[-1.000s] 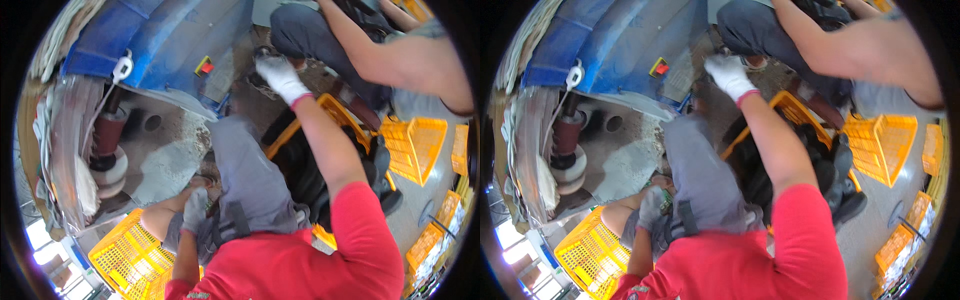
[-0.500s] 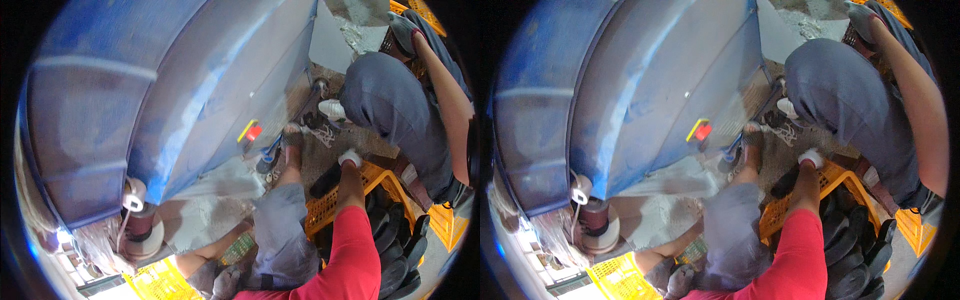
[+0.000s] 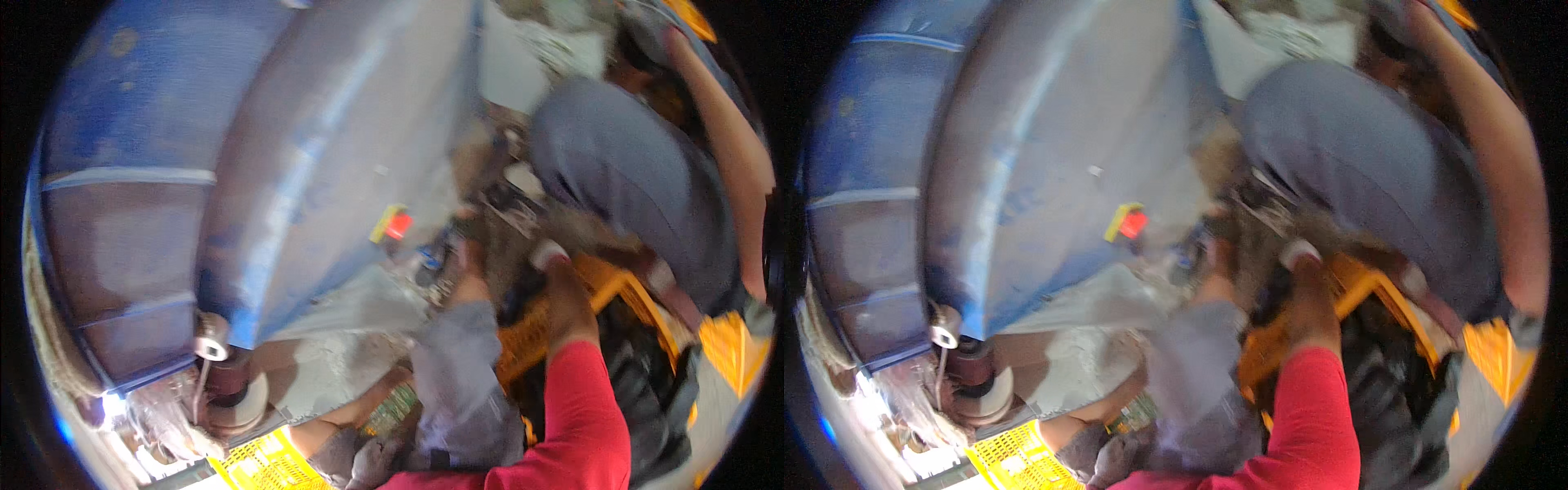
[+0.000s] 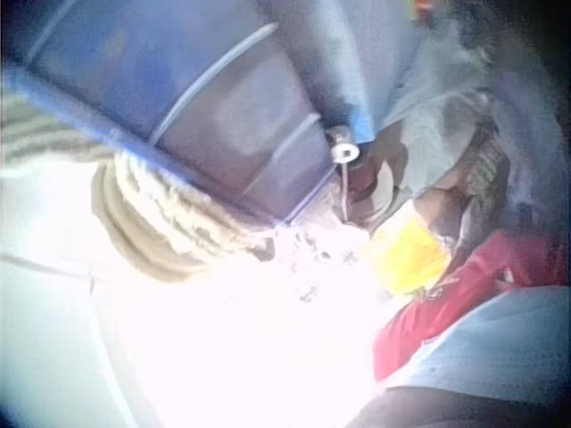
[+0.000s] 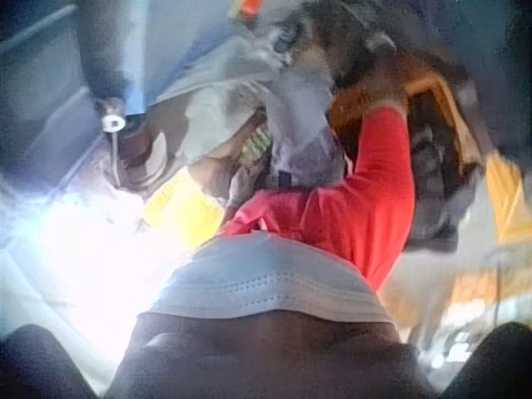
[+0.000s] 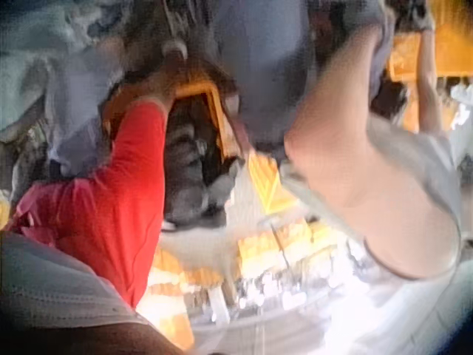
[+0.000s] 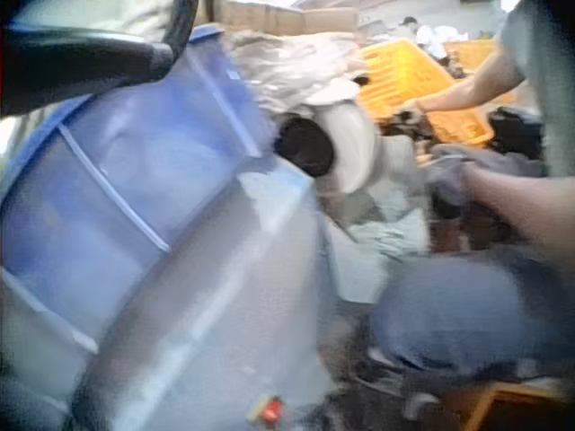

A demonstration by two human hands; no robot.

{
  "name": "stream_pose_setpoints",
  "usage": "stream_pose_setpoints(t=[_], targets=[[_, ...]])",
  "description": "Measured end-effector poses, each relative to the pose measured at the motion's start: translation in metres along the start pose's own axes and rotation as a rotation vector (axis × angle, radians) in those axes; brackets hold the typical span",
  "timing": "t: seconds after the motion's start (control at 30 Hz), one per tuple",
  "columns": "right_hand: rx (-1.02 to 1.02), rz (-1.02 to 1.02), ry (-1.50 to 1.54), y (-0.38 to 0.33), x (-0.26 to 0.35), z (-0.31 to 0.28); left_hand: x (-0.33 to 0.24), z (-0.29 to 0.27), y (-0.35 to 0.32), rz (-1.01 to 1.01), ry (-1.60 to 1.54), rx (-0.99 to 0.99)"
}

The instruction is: The person repeatedly picks dark shoes from a pile on the floor and places them into a yellow plastic basket. The person handles the shoes one at a time, turning them over and arranging them inside the basket.

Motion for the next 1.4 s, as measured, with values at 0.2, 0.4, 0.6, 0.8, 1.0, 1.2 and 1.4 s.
stream_pose_setpoints(t=[0.2, 0.4, 0.6, 0.8, 1.0, 1.2, 1.4], targets=[[-0.505, -0.109, 0.500, -0.263, 0.015, -0.210, 0.017, 0.004, 0.036, 0.303, 0.289, 0.106], [-0.830, -0.051, 0.966, -0.614, -0.100, -0.184, 0.092, -0.022, 0.094, 0.566, 0.059, -0.260], [-1.322, 0.356, 2.000, -0.868, -0.088, 0.078, 0.154, 0.029, 0.146, 0.058, -1.020, 0.114], [-1.099, 0.836, 2.169, -0.826, 0.026, 0.246, 0.083, 0.032, 0.125, 0.281, -1.167, 0.247], [-0.838, 1.028, 0.928, -0.854, -0.023, 0.153, 0.072, -0.010, 0.097, 0.360, -0.636, -0.240], [-1.640, 0.001, 0.501, -0.882, 0.011, -0.195, 0.005, -0.008, 0.058, 0.849, 0.243, -0.408], [-1.935, -0.526, 0.274, -0.866, 0.122, -0.532, 0.013, -0.016, 0.072, 0.668, 0.187, -0.413]])
Point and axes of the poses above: each hand's wrist, its own y-axis towards the middle knuckle, its own z-axis out of the palm, x = y × z, the point moved 10 cm from there along y, towards the middle knuckle, and after that the axes turned 7 degrees about z, right-handed, at the moved point
